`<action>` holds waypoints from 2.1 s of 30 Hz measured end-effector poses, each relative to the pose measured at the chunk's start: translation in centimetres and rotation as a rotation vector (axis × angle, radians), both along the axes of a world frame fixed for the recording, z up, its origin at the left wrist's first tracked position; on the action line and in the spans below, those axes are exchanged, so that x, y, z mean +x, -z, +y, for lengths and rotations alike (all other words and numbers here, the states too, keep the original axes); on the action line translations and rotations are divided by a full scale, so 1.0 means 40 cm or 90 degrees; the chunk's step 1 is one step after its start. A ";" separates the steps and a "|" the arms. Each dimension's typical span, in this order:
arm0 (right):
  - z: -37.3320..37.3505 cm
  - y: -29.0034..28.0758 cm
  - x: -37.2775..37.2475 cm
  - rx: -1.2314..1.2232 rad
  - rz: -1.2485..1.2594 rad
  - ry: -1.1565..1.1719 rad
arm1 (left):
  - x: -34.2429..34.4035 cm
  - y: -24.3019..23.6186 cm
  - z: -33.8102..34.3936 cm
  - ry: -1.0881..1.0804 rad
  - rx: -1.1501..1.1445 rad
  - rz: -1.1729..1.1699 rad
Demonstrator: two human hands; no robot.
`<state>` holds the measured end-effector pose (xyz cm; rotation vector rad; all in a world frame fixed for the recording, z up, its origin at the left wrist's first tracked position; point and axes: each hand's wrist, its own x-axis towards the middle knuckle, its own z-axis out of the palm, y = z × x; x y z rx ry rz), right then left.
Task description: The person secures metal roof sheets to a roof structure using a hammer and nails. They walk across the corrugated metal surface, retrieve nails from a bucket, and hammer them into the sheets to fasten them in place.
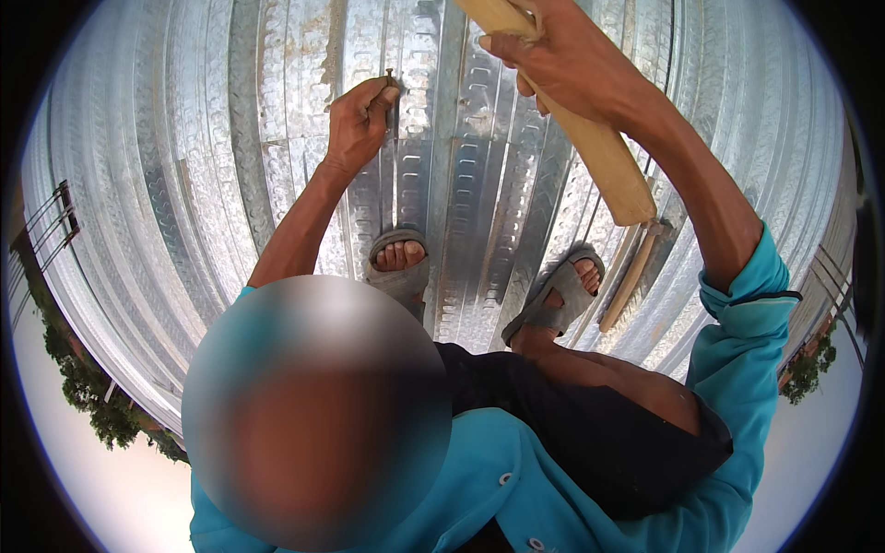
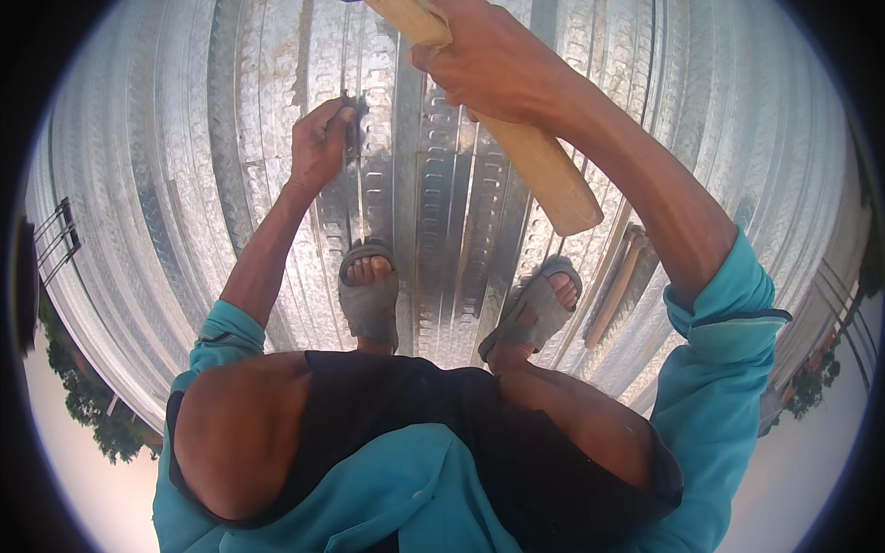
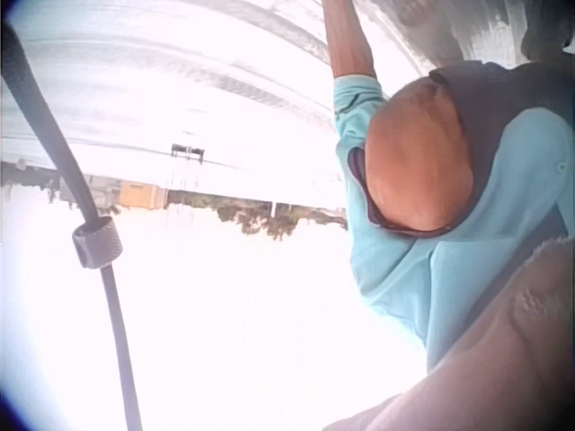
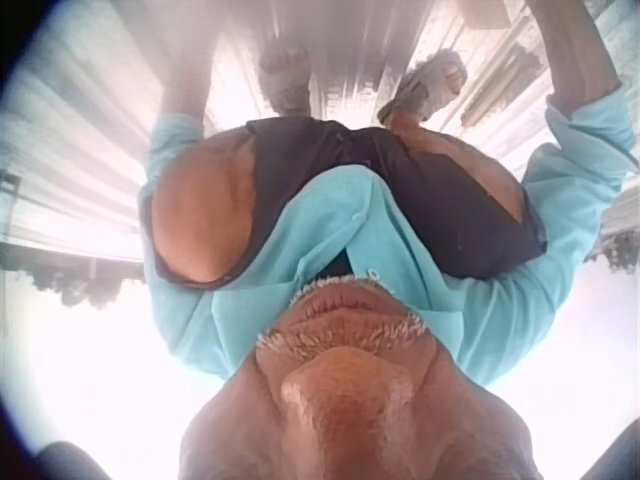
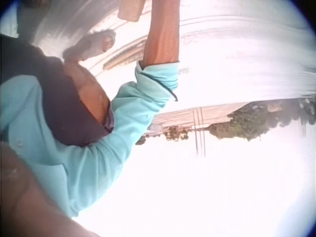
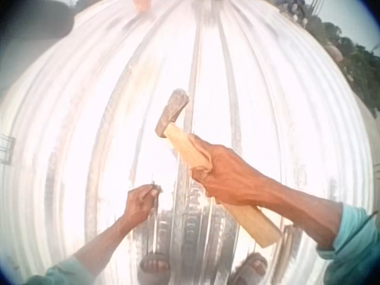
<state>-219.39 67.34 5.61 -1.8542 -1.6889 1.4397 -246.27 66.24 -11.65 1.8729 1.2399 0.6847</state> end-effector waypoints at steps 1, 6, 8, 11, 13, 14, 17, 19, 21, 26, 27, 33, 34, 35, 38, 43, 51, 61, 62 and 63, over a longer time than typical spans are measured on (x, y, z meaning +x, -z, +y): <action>0.008 -0.015 0.004 -0.006 0.051 0.042 | 0.011 -0.020 -0.001 -0.002 -0.042 0.019; -0.061 0.084 -0.015 0.128 0.012 -0.062 | 0.022 0.010 0.004 -0.009 0.025 -0.047; -0.072 0.085 -0.023 0.094 0.006 -0.109 | 0.014 0.002 0.001 0.001 0.012 -0.031; 0.005 0.042 -0.001 0.070 -0.017 -0.034 | 0.004 -0.015 -0.007 -0.006 -0.042 0.020; 0.003 0.038 -0.014 0.024 -0.020 -0.013 | 0.010 -0.022 -0.001 -0.016 -0.045 0.033; 0.008 0.027 -0.025 0.006 -0.022 -0.003 | 0.009 -0.020 -0.002 -0.021 -0.034 0.019; 0.002 0.006 -0.024 -0.039 -0.001 -0.043 | 0.009 -0.011 0.001 -0.025 -0.011 -0.006; -0.016 0.005 -0.025 -0.078 0.029 -0.096 | 0.006 -0.012 -0.009 -0.026 -0.023 0.004; 0.006 -0.013 -0.016 -0.009 -0.019 -0.016 | -0.001 0.001 -0.011 -0.024 -0.023 -0.006; -0.008 0.046 -0.035 0.008 0.003 -0.102 | -0.007 0.008 0.001 0.031 -0.039 -0.007; -0.035 0.057 -0.034 -0.083 0.027 -0.195 | -0.013 0.018 0.000 0.057 -0.023 -0.010; 0.002 0.068 0.036 0.021 -0.059 -0.025 | 0.004 -0.037 0.003 -0.125 -0.305 -0.163; 0.037 -0.005 0.024 -0.033 0.002 0.002 | -0.014 -0.037 -0.002 -0.138 -0.304 -0.168; 0.051 -0.046 0.018 -0.059 0.019 0.020 | -0.018 -0.034 -0.002 -0.143 -0.301 -0.178; 0.053 -0.077 0.012 -0.083 -0.010 0.058 | 0.004 -0.026 -0.016 -0.153 -0.248 -0.190; 0.000 -0.104 -0.017 -0.046 0.036 -0.004 | -0.008 -0.024 -0.007 -0.044 -0.158 -0.134; 0.040 -0.105 -0.037 0.028 0.035 0.054 | -0.015 -0.010 -0.013 -0.054 -0.141 -0.149; 0.013 0.039 -0.037 0.082 -0.095 -0.143 | -0.015 -0.007 -0.013 -0.041 -0.114 -0.103; 0.065 -0.035 -0.062 0.049 -0.028 -0.069 | -0.026 -0.015 -0.014 -0.048 -0.116 -0.077; 0.074 -0.064 -0.066 0.033 -0.018 -0.045 | -0.020 -0.024 -0.022 -0.044 -0.122 -0.060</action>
